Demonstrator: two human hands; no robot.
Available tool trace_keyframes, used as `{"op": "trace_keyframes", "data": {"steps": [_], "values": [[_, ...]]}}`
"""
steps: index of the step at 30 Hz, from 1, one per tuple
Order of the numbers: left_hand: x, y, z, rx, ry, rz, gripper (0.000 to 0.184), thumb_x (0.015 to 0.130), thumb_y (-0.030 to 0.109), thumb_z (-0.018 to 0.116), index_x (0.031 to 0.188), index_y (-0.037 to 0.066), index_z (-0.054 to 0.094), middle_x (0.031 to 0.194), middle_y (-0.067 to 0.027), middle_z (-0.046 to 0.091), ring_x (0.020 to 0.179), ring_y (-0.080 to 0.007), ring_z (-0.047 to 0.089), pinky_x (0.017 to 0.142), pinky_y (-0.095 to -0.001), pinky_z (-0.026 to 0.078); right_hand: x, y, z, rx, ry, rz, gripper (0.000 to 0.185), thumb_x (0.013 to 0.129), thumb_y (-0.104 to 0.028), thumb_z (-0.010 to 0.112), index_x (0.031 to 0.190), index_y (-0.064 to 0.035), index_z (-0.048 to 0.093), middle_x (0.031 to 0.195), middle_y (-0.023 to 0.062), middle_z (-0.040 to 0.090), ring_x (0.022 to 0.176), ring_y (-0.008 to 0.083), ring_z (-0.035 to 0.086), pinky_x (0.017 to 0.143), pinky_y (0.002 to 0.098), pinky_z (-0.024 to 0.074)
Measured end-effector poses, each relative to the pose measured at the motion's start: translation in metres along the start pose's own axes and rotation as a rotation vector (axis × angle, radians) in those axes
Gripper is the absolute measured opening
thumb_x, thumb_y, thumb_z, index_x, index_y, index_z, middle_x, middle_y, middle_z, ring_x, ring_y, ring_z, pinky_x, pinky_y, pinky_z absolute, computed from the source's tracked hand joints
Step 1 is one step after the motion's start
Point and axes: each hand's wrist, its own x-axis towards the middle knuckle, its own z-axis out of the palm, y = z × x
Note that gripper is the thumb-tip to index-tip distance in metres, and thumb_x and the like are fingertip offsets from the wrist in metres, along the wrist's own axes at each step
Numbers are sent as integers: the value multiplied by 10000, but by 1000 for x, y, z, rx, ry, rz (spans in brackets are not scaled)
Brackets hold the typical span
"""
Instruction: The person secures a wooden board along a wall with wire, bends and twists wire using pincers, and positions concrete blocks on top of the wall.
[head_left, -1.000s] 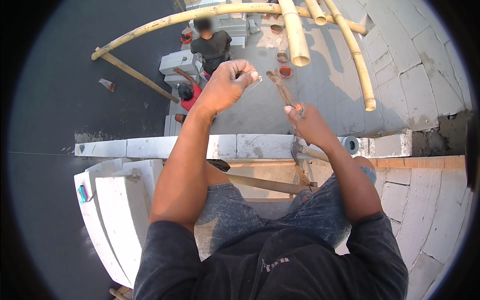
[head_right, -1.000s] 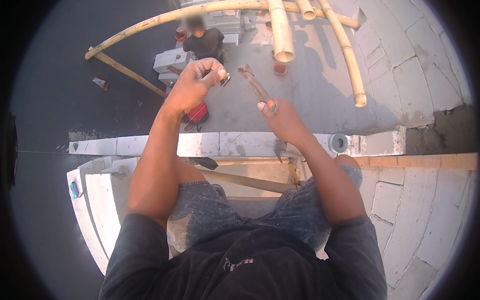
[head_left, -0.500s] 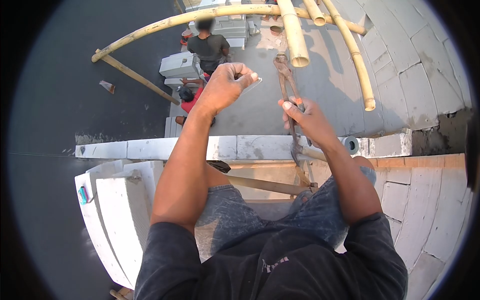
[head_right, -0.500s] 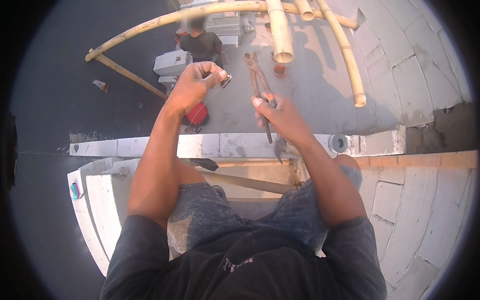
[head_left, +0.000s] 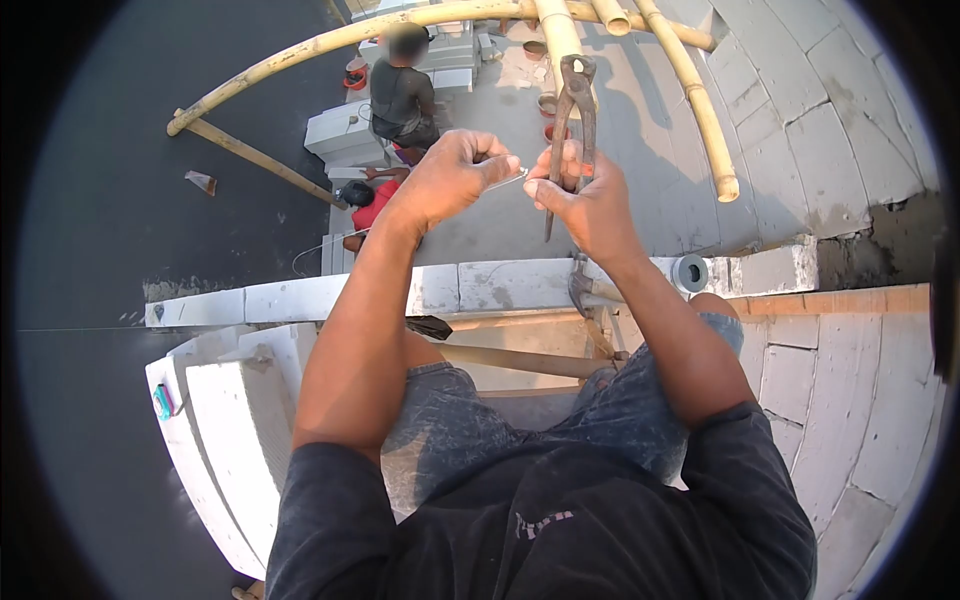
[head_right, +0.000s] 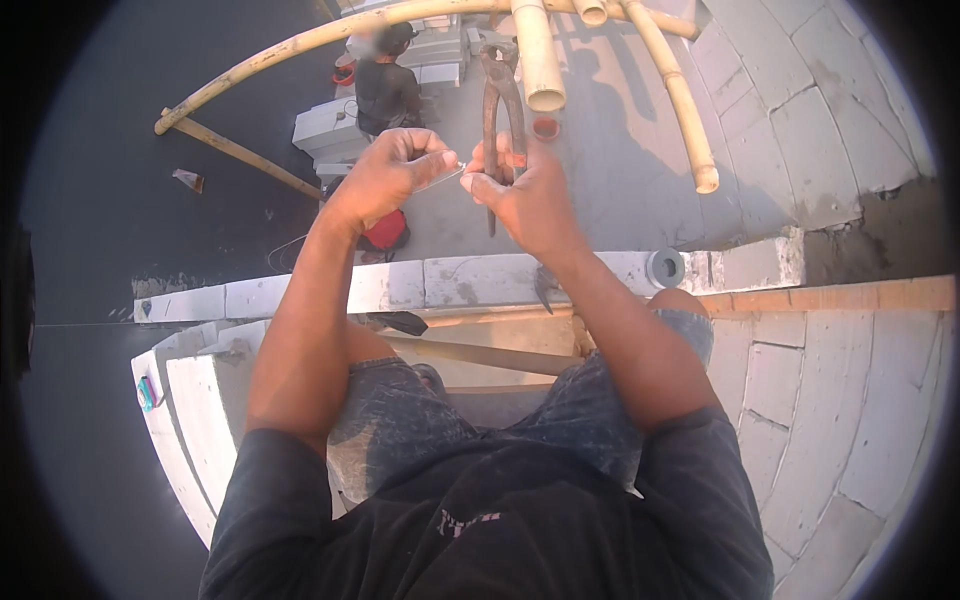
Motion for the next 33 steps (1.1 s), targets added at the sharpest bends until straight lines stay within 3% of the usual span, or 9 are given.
{"op": "trace_keyframes", "data": {"steps": [12,15,17,18,20,23,27,29,33], "values": [[-1,1,2,-31,-77,4,239,976,252,708,831,64,681,687,59,493,641,-60,404,581,-253,297,-1,-1,2,-14,-13,-59,169,842,-42,743,973,-31,638,831,12,653,718,88,573,676,269,470],[1,-5,1,-186,-70,-31,246,965,264,722,845,53,681,689,45,524,635,-63,420,583,-249,314,-4,-7,5,21,18,-60,160,837,-25,739,953,-29,629,819,9,646,710,81,566,664,262,462],[7,-11,-8,-427,126,-37,279,935,273,743,831,16,715,689,18,563,661,-82,464,598,-270,377,-3,-8,3,22,7,-72,158,837,-18,738,951,-29,629,820,12,646,704,83,571,661,261,464],[7,-13,-16,-427,126,-34,279,935,273,743,831,16,715,689,18,563,661,-82,464,598,-270,377,-2,-8,2,24,-5,-79,155,836,-11,736,948,-30,629,820,15,646,699,86,576,657,260,465],[7,-16,-30,-10,300,-258,292,918,281,774,942,-7,736,791,-25,645,730,-91,545,677,-257,439,-1,-4,1,81,12,-74,168,828,-5,745,951,-19,632,845,39,657,703,104,602,653,273,493],[1,-16,-24,250,403,-167,332,896,279,807,1033,-17,747,915,-73,702,795,-107,597,781,-252,473,0,-5,0,157,40,-64,184,817,4,752,958,-9,634,869,67,669,704,130,629,654,290,519],[-8,3,-7,-89,195,-61,350,886,267,822,1083,-15,754,999,-94,722,855,-123,622,865,-266,483,4,-5,0,311,71,-18,175,816,-1,748,946,-10,631,855,74,669,694,151,637,648,290,509],[-2,3,3,-326,57,-1,282,903,248,815,1045,18,733,882,-53,710,872,-108,590,813,-284,445,6,-4,-1,352,80,13,188,810,2,749,954,-7,629,856,76,669,690,152,639,647,293,512],[7,-5,12,-444,-13,-26,193,926,211,783,986,34,731,863,-45,696,840,-115,578,800,-285,436,5,-3,-5,400,63,29,202,801,17,755,948,-35,627,866,68,675,688,145,633,677,302,518]]}}
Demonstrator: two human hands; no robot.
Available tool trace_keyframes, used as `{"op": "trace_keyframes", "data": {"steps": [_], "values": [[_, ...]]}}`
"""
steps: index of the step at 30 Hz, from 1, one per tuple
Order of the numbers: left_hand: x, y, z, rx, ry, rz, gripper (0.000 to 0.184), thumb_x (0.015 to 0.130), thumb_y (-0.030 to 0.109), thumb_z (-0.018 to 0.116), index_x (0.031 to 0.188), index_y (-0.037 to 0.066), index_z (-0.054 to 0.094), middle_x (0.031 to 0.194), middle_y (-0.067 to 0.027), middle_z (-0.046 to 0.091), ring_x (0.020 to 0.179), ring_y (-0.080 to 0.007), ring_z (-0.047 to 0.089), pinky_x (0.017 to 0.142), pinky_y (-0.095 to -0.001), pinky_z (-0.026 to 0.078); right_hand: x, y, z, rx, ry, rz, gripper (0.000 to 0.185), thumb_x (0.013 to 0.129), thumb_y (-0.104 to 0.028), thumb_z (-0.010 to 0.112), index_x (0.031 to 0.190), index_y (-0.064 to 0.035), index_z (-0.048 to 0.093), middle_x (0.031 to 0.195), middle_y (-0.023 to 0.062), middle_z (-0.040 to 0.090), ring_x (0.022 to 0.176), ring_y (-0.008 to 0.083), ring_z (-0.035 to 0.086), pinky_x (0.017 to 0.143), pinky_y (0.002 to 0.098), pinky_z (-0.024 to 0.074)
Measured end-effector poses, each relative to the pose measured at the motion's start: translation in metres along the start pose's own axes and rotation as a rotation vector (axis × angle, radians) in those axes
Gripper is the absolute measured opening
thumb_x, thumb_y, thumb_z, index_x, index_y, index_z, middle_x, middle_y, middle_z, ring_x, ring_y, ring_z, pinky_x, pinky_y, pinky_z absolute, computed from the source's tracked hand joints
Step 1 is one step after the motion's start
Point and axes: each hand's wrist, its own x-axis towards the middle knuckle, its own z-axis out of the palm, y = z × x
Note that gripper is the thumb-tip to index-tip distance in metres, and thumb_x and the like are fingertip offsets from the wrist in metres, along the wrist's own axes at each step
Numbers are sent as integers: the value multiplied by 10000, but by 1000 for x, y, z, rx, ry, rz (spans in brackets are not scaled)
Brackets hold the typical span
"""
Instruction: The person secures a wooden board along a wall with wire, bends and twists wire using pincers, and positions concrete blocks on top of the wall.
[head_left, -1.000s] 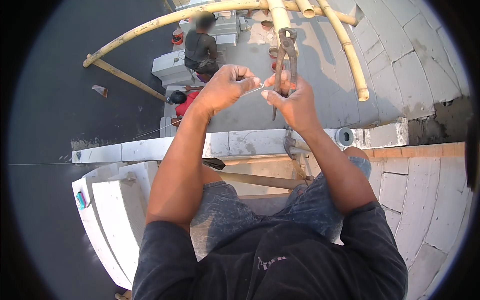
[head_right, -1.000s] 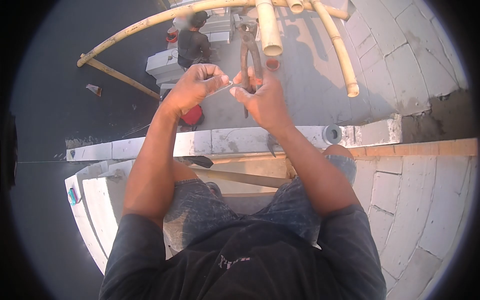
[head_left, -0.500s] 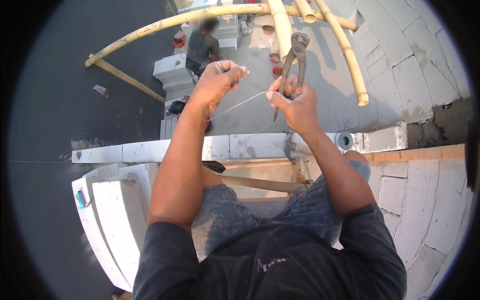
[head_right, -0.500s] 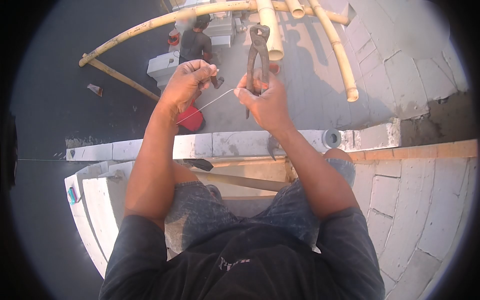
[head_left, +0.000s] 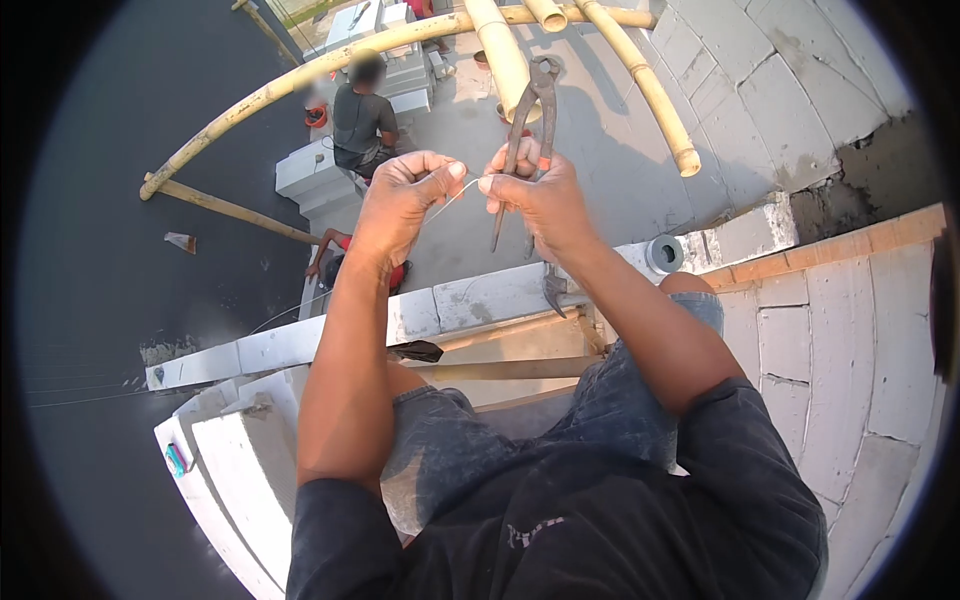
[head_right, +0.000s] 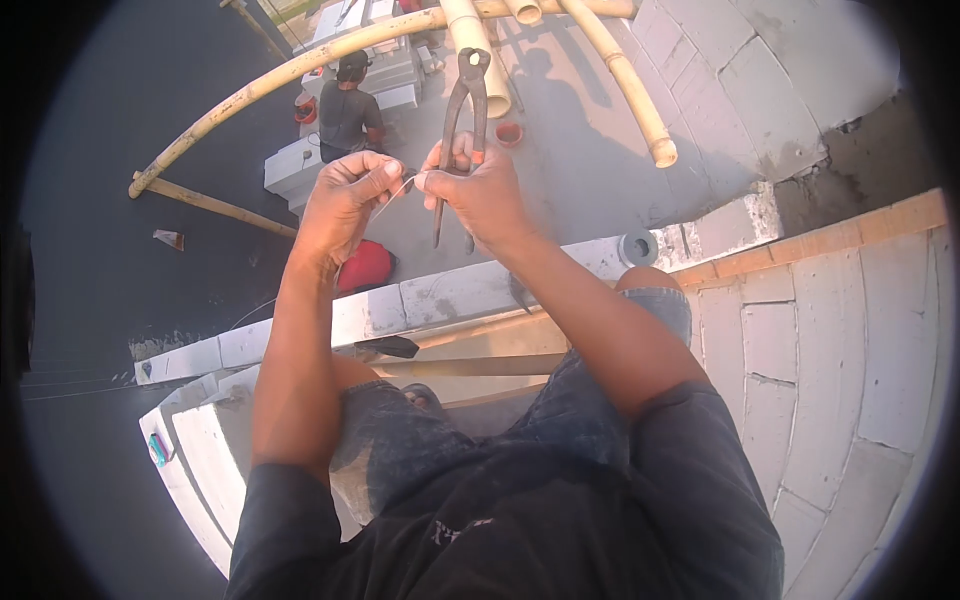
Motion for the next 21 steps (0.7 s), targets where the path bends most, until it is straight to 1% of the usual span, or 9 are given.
{"op": "trace_keyframes", "data": {"steps": [2,3,6,7,10,13,15,17,21], "values": [[1,-1,5,-70,70,62,148,942,172,753,904,31,730,768,-23,671,754,-87,531,714,-259,403,3,5,-2,-18,12,-53,190,805,14,755,938,-33,627,867,64,675,691,139,635,672,299,519],[3,-4,4,-70,38,47,148,942,172,753,904,31,730,768,-23,671,754,-87,531,714,-259,403,3,6,-3,-41,-16,-102,179,810,12,756,928,-31,628,868,60,676,694,133,636,667,297,520],[6,-5,6,-44,53,62,143,949,166,740,894,35,722,759,-18,660,737,-94,535,736,-256,408,4,5,-2,-98,-43,-92,160,820,0,760,911,-25,631,868,56,675,704,120,637,659,283,522],[5,-6,6,-57,66,57,142,952,164,734,892,37,719,759,-18,660,734,-93,538,736,-258,407,5,7,-2,-147,-25,-91,179,821,-33,738,956,6,627,831,69,673,686,130,641,647,299,527],[6,-9,6,-71,94,45,134,955,155,722,882,43,715,759,-18,661,735,-93,547,743,-264,406,5,8,-2,-275,30,-93,198,824,-51,746,972,11,631,841,73,684,727,146,657,676,310,540],[7,-9,11,13,141,71,162,961,171,716,870,38,709,753,-12,654,709,-86,536,707,-256,404,3,4,1,-378,76,-108,214,822,-64,755,974,18,628,849,90,692,772,178,680,715,330,553],[2,1,20,445,327,75,243,956,269,731,854,56,672,782,-16,627,780,-111,524,790,-297,422,0,3,3,-461,123,-135,224,820,-69,760,977,22,628,847,102,692,780,193,689,724,336,555],[0,8,22,445,325,99,259,953,289,734,862,54,674,776,-13,624,790,-109,519,780,-297,421,-3,7,1,-542,174,-158,233,819,-74,764,979,26,628,845,114,692,788,209,699,732,343,558],[1,12,13,444,311,188,280,970,310,716,894,42,681,808,-20,662,815,-114,535,793,-295,439,0,2,-3,-539,39,-38,256,863,-153,750,986,36,628,844,144,691,713,223,703,678,362,559]]}}
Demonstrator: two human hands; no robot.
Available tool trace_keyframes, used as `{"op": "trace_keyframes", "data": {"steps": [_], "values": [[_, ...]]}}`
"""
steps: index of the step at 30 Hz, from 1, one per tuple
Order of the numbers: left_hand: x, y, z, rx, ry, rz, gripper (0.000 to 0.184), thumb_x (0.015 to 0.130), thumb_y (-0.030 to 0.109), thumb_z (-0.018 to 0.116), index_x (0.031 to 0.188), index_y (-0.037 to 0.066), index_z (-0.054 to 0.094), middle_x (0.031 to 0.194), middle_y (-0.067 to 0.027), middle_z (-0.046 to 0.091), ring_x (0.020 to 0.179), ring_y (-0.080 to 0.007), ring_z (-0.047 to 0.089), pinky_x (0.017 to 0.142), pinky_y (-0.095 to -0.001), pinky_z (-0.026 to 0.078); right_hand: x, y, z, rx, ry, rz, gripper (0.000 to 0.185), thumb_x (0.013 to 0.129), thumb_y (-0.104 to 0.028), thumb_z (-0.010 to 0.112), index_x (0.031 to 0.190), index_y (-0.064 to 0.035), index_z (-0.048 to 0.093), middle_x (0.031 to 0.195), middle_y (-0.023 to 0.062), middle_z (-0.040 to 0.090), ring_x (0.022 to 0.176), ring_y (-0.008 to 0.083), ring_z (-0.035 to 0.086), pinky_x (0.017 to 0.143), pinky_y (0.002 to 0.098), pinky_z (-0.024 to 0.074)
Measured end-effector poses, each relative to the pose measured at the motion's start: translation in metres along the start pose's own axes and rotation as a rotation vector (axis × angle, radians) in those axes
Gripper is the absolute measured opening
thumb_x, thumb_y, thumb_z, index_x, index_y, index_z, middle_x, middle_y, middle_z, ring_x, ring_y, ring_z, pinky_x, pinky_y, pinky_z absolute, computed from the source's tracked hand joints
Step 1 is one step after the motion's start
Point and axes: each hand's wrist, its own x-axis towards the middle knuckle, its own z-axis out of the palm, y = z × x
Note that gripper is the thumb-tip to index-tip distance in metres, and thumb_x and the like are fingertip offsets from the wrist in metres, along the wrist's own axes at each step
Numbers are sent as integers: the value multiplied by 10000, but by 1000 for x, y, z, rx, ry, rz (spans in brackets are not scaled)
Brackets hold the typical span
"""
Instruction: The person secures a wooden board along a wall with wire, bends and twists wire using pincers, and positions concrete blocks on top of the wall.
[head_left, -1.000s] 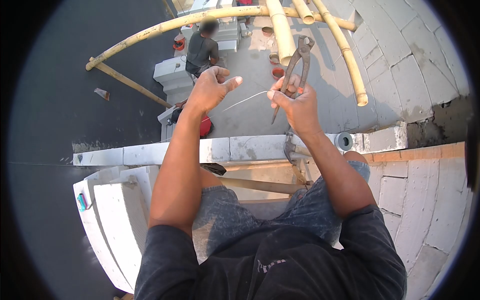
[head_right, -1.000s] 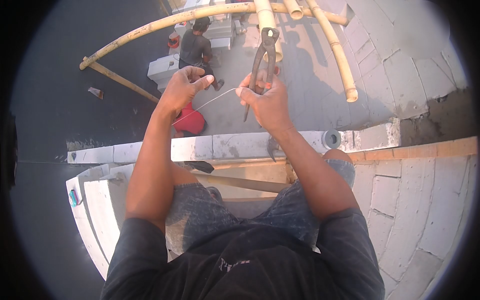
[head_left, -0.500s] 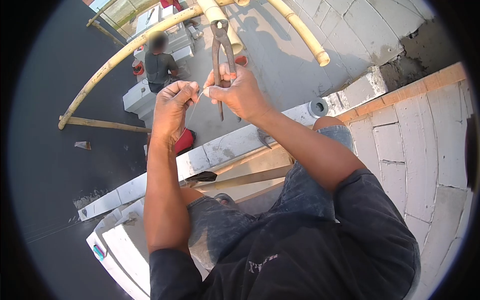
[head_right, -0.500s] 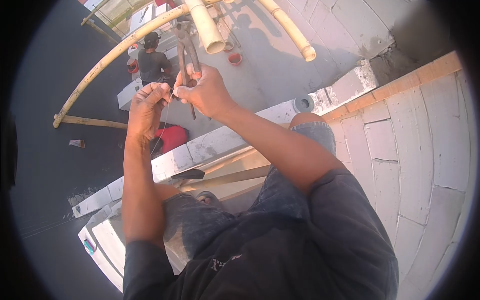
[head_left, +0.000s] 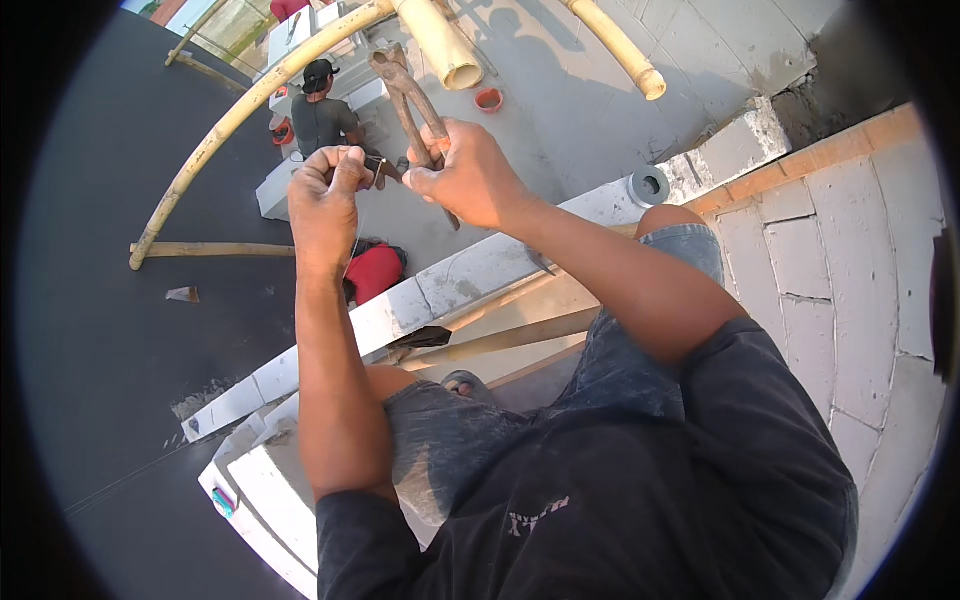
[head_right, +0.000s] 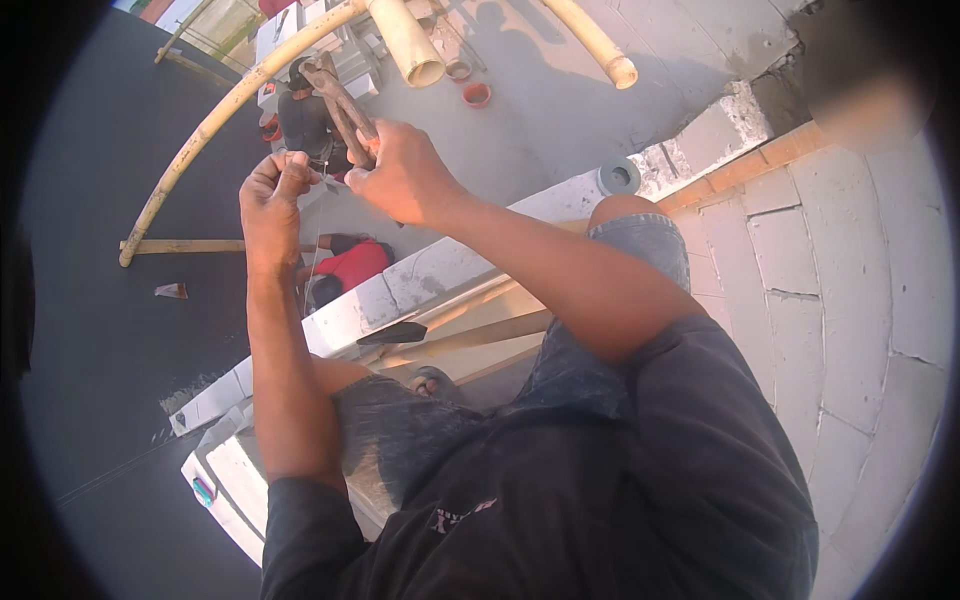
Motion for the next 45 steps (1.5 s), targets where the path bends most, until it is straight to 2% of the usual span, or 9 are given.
{"op": "trace_keyframes", "data": {"steps": [2,4,11,13,19,25,34,37,45], "values": [[-3,4,-6,-37,-8,25,259,994,285,685,933,33,674,868,-45,708,836,-121,562,839,-297,459,0,-2,-13,-78,-161,66,303,939,-238,705,1020,42,625,805,72,678,666,127,647,628,296,511],[-2,4,-12,-63,22,44,236,1000,263,671,940,35,670,875,-48,714,840,-119,566,840,-299,461,-1,2,-23,-86,-268,163,344,954,-294,664,988,47,627,796,126,689,667,194,681,645,361,543],[0,10,-25,9,83,22,187,1008,179,635,914,20,663,819,-53,710,786,-97,563,769,-262,466,-10,10,-27,-331,-362,14,305,977,-289,627,914,8,652,791,110,677,709,173,632,709,374,492],[3,1,-26,-156,40,28,191,1010,173,636,907,16,668,823,-55,703,778,-95,561,757,-258,461,-11,6,-25,-289,-475,104,319,1006,-255,631,1161,17,693,879,60,707,749,132,564,747,320,490],[3,1,-30,-169,53,6,169,1024,148,623,939,7,662,880,-48,695,787,-97,576,763,-256,461,-16,-2,-24,179,-678,208,379,981,-233,637,1244,37,669,981,97,745,802,139,612,736,316,490],[2,3,-32,-202,-42,100,148,1035,147,611,972,20,654,879,-40,687,811,-90,583,778,-255,466,-12,-8,-27,345,-900,242,479,997,-188,628,1383,88,568,1140,152,737,887,157,654,805,306,509],[-2,6,-28,-161,14,153,144,1031,93,590,924,10,641,805,-15,654,707,-72,538,649,-253,470,-15,-12,-28,433,-880,291,457,1015,-170,605,1391,86,562,1139,155,724,894,164,659,809,317,505],[-1,2,-31,-163,-24,124,148,1037,173,627,964,44,636,890,-14,675,792,-80,567,742,-239,465,-15,-9,-27,435,-879,296,444,1020,-174,605,1384,78,570,1129,151,725,881,157,653,802,313,503],[-2,3,-31,-215,-30,105,135,1039,178,623,971,61,629,878,-7,668,747,-72,542,684,-233,454,-15,-3,-25,430,-873,306,382,1033,-197,601,1319,55,613,1062,137,724,863,147,641,782,299,506]]}}
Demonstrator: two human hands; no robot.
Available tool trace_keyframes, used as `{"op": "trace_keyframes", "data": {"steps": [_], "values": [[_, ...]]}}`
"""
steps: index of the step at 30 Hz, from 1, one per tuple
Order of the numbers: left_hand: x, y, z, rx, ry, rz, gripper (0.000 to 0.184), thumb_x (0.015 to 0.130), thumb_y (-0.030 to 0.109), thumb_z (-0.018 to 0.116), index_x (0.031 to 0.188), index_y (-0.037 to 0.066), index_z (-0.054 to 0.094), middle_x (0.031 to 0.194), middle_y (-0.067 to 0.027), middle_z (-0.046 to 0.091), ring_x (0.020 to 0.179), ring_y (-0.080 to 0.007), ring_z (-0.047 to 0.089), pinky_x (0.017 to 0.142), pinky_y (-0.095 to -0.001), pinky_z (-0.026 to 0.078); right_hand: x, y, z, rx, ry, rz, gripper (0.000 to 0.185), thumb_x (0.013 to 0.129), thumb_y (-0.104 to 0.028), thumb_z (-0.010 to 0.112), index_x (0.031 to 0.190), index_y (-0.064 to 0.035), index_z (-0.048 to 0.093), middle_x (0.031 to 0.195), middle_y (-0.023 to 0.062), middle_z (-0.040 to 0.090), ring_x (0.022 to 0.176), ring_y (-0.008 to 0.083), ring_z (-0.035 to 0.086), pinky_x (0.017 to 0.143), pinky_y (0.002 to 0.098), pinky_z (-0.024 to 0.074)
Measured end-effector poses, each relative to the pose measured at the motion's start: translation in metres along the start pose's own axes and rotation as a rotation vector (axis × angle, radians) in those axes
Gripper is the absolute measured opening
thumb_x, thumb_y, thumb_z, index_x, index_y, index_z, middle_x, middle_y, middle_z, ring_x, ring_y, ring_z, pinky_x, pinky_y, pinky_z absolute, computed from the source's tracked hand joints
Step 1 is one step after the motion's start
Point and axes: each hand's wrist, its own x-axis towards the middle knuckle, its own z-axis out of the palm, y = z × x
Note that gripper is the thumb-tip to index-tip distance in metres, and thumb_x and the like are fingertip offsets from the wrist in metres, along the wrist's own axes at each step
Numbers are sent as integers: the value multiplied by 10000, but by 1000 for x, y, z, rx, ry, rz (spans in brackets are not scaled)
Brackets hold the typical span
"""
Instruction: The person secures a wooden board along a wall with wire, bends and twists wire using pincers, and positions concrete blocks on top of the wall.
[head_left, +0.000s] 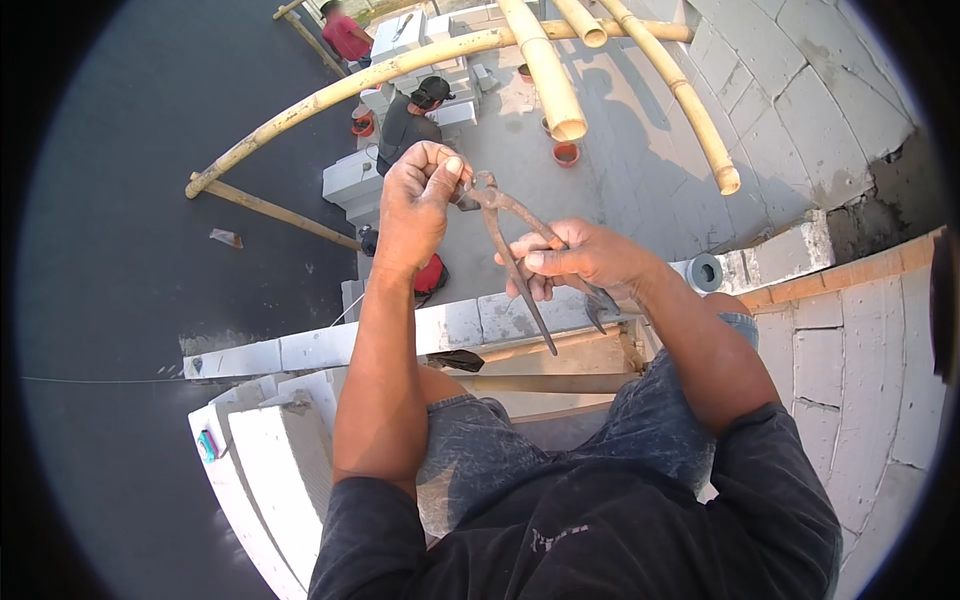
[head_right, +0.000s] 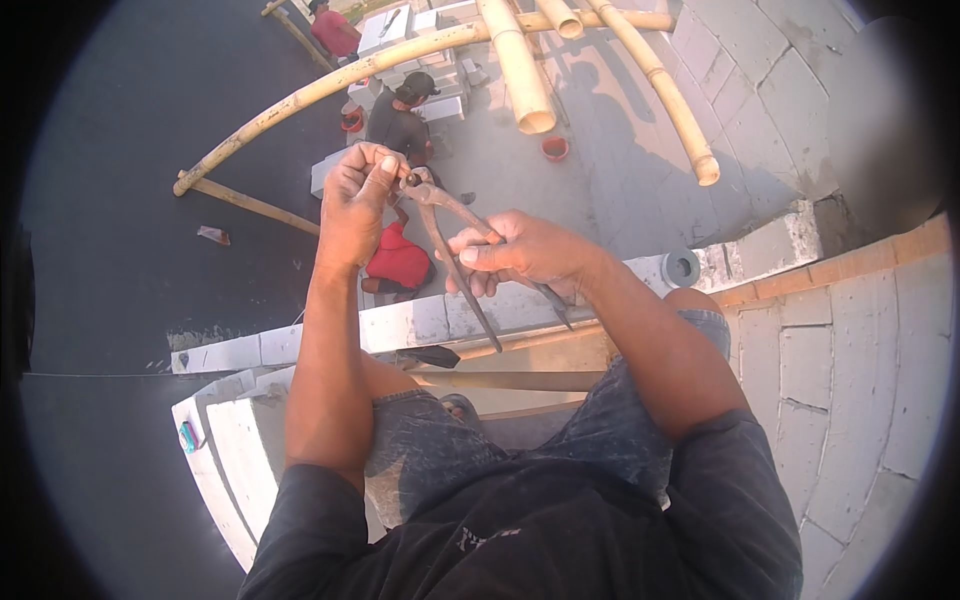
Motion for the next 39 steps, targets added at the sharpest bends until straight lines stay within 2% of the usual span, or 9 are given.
{"op": "trace_keyframes", "data": {"steps": [14,17,19,20,22,39], "values": [[3,-8,-1,-143,-28,7,119,1043,180,632,1004,68,618,910,-13,674,779,-73,572,703,-226,433,2,0,4,-30,31,-6,354,1042,-209,585,1280,47,638,1004,128,720,843,143,625,761,299,510],[4,-9,-2,-178,-35,-7,115,1052,162,611,1018,53,602,935,-38,665,822,-103,603,746,-246,464,2,-1,6,-70,40,-30,355,1039,-210,587,1276,48,640,999,127,718,827,140,619,758,299,511],[5,-11,-2,-235,-52,-13,107,1056,138,595,1023,36,586,943,-65,656,865,-147,624,813,-292,497,1,-2,6,-72,48,-38,344,1033,-207,594,1257,49,646,987,121,712,803,135,608,758,297,509],[5,-11,0,-233,-52,-12,107,1056,138,595,1023,36,586,943,-65,656,865,-147,624,813,-292,497,2,-2,6,-72,47,-39,344,1033,-207,594,1257,49,646,987,121,712,803,135,608,758,297,509],[5,-11,4,-324,-23,22,118,1052,144,594,987,47,609,888,-22,644,787,-86,570,726,-255,470,2,0,5,-83,62,-26,332,1031,-208,599,1237,47,652,979,114,708,782,132,596,757,293,507],[7,-8,10,-508,-63,55,99,1057,116,580,1018,25,582,906,-53,631,800,-119,571,768,-277,482,0,-6,12,-139,87,-47,335,1043,-229,601,1212,53,661,915,89,694,735,109,570,720,272,493]]}}
